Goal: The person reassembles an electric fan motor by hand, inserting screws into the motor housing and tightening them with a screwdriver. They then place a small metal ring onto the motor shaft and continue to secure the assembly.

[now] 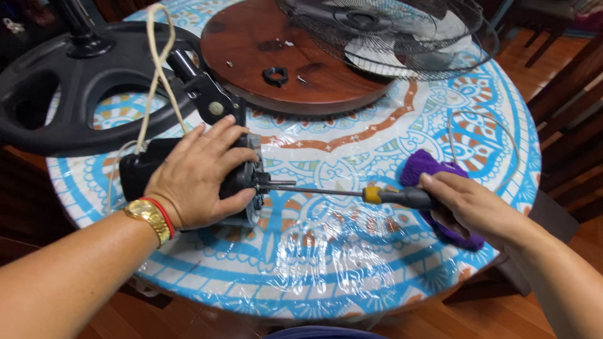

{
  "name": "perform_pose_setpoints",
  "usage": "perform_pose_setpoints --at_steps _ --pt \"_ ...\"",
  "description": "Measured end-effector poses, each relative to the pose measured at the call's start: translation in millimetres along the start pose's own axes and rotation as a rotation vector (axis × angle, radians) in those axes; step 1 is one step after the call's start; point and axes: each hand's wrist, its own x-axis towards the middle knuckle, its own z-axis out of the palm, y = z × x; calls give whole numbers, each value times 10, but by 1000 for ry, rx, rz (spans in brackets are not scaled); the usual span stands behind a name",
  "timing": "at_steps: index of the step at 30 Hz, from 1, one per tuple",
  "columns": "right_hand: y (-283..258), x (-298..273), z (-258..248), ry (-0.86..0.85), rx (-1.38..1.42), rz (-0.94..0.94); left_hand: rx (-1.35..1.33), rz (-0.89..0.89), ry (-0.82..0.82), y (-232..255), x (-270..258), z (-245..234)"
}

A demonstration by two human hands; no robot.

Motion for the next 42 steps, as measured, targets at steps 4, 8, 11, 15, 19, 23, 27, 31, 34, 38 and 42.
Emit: perform_pose_setpoints --at_steps 4,8,11,15,19,23,27,31,34,38,42 --pt "-89 -112 -37 3 51 66 -5 -16 -22 19 10 -1" --pt "-202 -123 -7 48 38 81 -11 -21 -29 -17 5 41" --pt "-252 -112 -13 41 101 4 -10 -17 -17 -23 -4 29" --pt "-284 -65 -62 47 -40 2 15 -9 -21 -13 54 -31" --pt "-240 -124 18 50 27 -103 -2 11 30 25 -10 -39" --pt "-354 -145 4 124 21 -132 42 29 41 -29 15 -34" --pt "-369 -129 27 79 162 -263 33 24 10 -49 4 17" --pt "-310 -118 75 -26 250 -348 44 15 12 -57 -8 34" --pt "-328 -101 2 -105 276 -269 53 5 21 -52 -17 25" --pt "-354 -139 -51 -134 266 -139 39 -11 14 -23 -11 43" --pt "-422 -158 -14 -53 155 -73 26 -17 26 -32 -4 6"
